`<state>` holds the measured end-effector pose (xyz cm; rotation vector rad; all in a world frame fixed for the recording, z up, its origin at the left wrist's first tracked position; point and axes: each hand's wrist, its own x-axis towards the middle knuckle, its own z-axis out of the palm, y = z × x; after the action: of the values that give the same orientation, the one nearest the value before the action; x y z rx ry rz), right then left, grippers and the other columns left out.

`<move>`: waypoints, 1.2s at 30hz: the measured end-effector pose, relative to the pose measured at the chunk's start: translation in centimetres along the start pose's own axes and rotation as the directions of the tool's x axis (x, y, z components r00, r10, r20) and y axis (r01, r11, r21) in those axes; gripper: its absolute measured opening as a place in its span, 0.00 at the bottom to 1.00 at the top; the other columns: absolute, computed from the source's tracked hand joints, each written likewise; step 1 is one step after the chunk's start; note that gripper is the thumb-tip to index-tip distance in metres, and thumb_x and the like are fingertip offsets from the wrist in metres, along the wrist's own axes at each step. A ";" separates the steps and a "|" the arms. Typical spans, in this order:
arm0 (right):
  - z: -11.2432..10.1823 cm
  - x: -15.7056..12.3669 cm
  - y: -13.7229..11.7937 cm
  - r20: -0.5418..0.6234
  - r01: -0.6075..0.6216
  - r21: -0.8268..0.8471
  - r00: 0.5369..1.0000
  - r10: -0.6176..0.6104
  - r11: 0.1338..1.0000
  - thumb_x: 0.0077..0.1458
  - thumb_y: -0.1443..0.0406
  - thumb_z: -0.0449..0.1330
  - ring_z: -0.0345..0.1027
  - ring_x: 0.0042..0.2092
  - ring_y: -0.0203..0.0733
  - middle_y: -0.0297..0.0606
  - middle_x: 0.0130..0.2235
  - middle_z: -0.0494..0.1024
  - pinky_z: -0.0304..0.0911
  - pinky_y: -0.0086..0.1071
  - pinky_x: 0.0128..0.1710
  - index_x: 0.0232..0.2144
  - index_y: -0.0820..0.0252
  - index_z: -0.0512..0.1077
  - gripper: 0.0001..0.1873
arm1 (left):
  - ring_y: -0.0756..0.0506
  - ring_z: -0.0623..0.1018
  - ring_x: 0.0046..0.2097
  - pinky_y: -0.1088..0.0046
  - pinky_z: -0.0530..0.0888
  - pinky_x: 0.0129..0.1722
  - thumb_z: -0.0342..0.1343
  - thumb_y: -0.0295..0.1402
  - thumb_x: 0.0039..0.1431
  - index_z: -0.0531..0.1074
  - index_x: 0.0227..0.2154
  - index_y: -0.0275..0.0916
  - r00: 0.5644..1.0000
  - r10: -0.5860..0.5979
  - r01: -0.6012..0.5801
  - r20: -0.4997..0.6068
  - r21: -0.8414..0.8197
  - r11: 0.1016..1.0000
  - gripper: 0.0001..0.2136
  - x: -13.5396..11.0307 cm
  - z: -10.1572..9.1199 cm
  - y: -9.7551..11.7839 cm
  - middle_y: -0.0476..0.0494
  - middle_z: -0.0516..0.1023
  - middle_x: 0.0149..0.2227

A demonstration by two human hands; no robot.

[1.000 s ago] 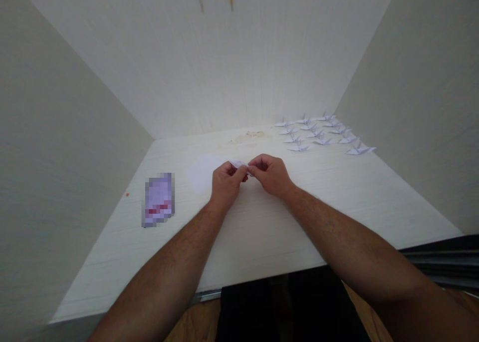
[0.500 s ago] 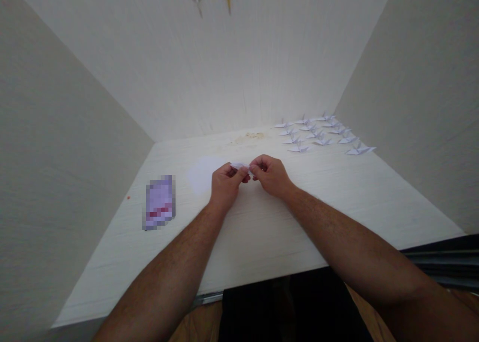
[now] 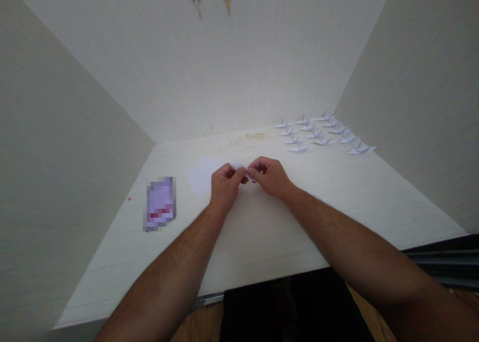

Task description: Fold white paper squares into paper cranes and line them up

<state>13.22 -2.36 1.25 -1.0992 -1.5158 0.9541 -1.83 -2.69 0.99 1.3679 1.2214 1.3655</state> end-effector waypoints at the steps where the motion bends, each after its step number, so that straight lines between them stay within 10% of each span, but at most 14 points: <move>1: 0.0 0.0 -0.1 -0.009 0.016 -0.032 1.000 -0.017 0.999 0.51 0.60 0.64 0.67 0.27 0.34 0.33 0.26 0.76 0.64 0.30 0.29 0.27 0.60 0.72 0.09 | 0.50 0.76 0.25 0.74 0.72 0.28 0.64 0.38 0.51 0.75 0.25 0.37 1.000 0.004 -0.004 -0.003 0.005 1.000 0.10 0.0 0.0 0.0 0.49 0.77 0.22; 36: 0.4 -0.3 -0.2 -0.035 0.000 -0.070 0.999 -0.003 0.998 0.53 0.60 0.62 0.68 0.27 0.34 0.33 0.25 0.77 0.62 0.29 0.28 0.26 0.59 0.70 0.09 | 0.50 0.75 0.27 0.74 0.72 0.30 0.63 0.38 0.51 0.75 0.26 0.37 1.000 0.003 -0.002 0.019 -0.076 0.997 0.09 -0.2 0.3 0.0 0.49 0.76 0.24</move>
<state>12.82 -2.77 1.30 -1.1585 -1.5315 0.8821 -1.50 -2.85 0.96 1.3274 1.1439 1.3834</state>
